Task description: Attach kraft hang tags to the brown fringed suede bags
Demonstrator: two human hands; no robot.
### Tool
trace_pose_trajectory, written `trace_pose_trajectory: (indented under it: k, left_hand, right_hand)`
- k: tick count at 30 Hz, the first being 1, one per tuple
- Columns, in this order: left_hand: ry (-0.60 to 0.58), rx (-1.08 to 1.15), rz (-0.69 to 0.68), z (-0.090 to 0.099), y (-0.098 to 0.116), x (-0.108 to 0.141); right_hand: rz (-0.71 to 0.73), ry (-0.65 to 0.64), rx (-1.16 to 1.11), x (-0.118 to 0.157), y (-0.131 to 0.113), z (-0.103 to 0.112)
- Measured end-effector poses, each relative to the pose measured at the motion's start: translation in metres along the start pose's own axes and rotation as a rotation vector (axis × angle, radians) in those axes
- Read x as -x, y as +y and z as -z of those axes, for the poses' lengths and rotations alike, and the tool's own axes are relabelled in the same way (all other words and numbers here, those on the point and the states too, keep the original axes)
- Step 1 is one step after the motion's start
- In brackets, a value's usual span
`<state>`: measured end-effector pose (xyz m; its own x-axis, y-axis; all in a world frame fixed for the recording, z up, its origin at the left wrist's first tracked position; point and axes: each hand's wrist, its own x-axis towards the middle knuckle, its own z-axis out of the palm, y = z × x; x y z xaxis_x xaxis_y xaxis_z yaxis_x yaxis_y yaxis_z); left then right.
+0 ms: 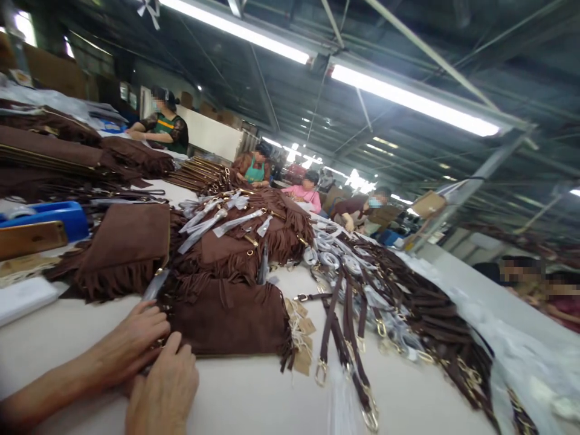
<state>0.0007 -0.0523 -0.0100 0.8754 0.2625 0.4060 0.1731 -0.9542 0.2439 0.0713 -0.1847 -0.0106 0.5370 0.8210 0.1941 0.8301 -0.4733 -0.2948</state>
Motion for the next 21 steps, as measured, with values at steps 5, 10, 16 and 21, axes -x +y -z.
trace_pose_trajectory:
  k: [5,10,16,21]
  left_hand:
    - [0.028,0.036,0.016,0.007,0.008,0.001]
    - [0.125,0.107,-0.019,0.022,0.017,-0.006]
    - [0.060,0.094,-0.016,0.061,0.017,0.000]
    - [0.147,0.003,0.138,0.070,-0.008,0.030]
  right_hand:
    - [-0.073,0.266,-0.153,0.021,-0.002,-0.011]
    - [-0.040,0.334,-0.479,0.021,0.011,0.013]
    - [0.106,0.209,-0.417,0.014,0.056,0.061]
    - [-0.067,0.124,-0.030,-0.003,0.147,0.089]
